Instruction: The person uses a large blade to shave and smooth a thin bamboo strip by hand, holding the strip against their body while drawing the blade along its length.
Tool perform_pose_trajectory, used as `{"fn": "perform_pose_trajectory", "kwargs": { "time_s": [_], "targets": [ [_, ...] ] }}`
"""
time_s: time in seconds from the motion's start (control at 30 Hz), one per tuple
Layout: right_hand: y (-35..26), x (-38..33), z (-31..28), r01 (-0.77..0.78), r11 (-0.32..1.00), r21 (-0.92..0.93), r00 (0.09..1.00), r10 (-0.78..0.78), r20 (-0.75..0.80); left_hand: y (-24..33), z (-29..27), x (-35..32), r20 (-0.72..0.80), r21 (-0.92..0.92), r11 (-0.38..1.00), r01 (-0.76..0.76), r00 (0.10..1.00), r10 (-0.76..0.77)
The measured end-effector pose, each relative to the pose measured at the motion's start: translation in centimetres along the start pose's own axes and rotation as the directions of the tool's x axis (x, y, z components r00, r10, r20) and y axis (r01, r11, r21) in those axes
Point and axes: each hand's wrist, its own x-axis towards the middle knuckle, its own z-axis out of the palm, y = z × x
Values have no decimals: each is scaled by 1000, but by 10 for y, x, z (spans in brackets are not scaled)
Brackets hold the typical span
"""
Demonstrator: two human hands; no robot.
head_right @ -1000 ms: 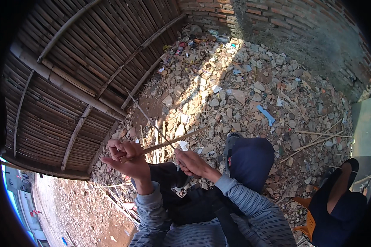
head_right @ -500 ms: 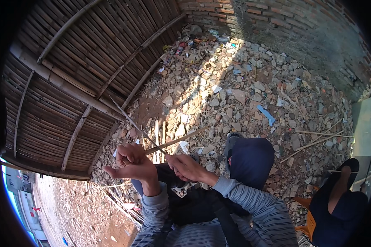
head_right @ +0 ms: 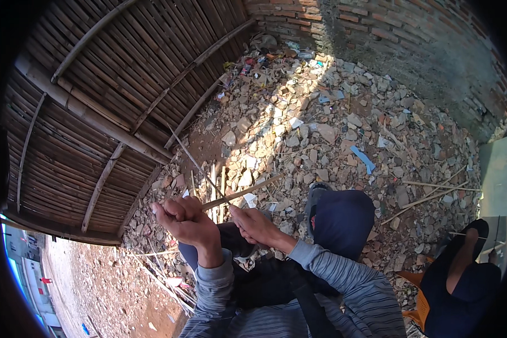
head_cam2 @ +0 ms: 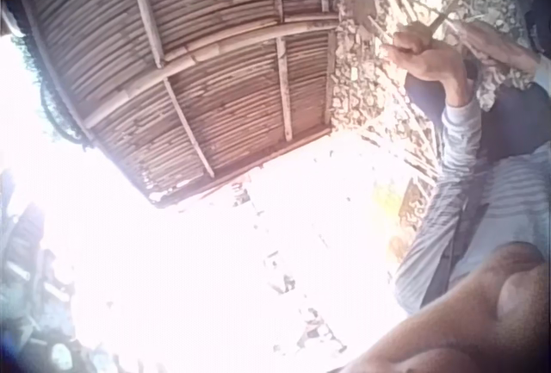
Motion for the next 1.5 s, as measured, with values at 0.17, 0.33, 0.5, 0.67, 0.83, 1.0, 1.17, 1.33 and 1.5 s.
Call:
{"fn": "perform_pose_trajectory", "kwargs": {
  "time_s": [0.17,0.33,0.5,0.67,0.83,1.0,1.17,1.33,1.5],
  "targets": [
    [-7,-3,12,89,990,-112,996,-91,-9,3,-1,0,9,-35,999,-3,1000,3],
    [15,9,-11,50,995,-87,997,-55,-59,-3,-1,-1,12,-36,999,11,1000,-11],
    [8,6,1,89,992,-88,996,-92,-22,-4,-7,3,15,-55,998,-32,999,33],
    [19,15,-24,93,986,-137,995,-98,-30,-1,-5,5,38,-53,999,-8,999,10],
    [22,14,-30,-39,994,-98,990,25,-136,-1,-16,4,159,-71,997,8,987,3],
    [4,5,-18,115,955,-273,991,-129,-37,7,-27,17,596,-28,999,23,803,-2],
    [-5,4,-12,197,804,-562,973,-230,12,3,-36,15,626,-48,997,67,780,-23],
    [10,7,-17,194,808,-556,966,-256,-36,4,-35,16,683,-29,999,18,731,7],
    [8,4,-14,257,767,-588,950,-311,9,2,-36,17,632,-46,998,47,775,-7]
  ]
}}
